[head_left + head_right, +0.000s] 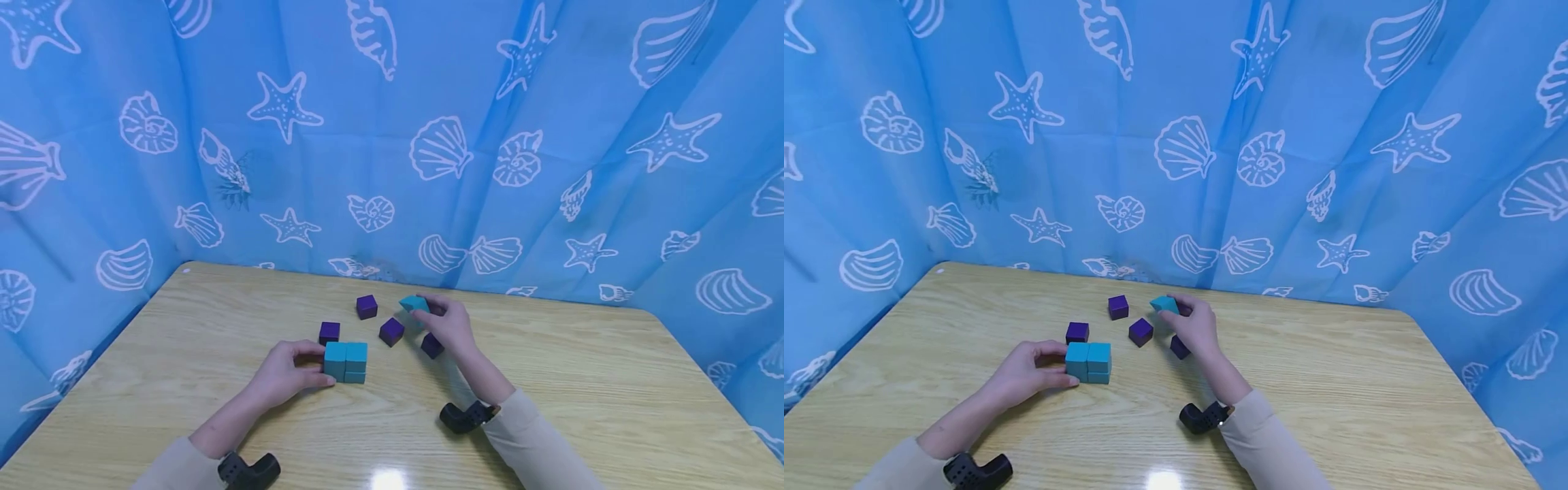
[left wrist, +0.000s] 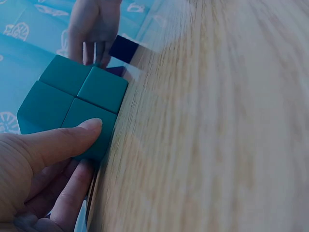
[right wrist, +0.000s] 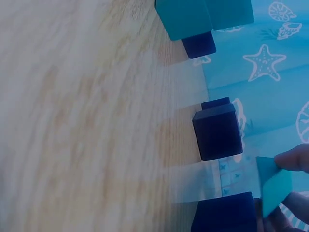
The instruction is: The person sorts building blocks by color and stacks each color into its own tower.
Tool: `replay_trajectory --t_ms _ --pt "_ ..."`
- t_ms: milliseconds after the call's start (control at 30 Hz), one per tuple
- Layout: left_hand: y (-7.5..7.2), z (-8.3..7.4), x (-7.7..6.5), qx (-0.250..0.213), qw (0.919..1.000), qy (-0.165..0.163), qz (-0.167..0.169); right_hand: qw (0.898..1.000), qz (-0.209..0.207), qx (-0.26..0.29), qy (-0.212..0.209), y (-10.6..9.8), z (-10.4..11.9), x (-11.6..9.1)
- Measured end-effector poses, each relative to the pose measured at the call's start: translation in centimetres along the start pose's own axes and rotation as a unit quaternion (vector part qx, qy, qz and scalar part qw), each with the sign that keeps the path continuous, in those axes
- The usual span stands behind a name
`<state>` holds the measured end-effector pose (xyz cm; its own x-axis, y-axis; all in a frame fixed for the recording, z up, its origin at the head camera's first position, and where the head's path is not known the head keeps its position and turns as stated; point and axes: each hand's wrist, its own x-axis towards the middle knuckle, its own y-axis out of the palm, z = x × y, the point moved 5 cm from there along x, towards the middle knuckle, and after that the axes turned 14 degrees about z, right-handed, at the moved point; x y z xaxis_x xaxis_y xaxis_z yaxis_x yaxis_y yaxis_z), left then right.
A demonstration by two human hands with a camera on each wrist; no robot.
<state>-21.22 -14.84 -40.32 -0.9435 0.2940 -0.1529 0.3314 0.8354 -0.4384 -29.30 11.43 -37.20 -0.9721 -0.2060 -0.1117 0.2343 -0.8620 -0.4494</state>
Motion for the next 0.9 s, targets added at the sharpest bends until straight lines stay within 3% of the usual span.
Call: replay_trajectory --t_ms 333,900 --pt "0.1 0.0 0.2 0.0 1.0 0.0 -0.002 0.995 0.008 0.088 -0.049 0.0 0.4 -0.3" --pt "0.0 0.0 0.3 -0.008 1.0 0.004 0.002 0.985 0.026 0.154 -0.075 1.0 1.5 -1.3"
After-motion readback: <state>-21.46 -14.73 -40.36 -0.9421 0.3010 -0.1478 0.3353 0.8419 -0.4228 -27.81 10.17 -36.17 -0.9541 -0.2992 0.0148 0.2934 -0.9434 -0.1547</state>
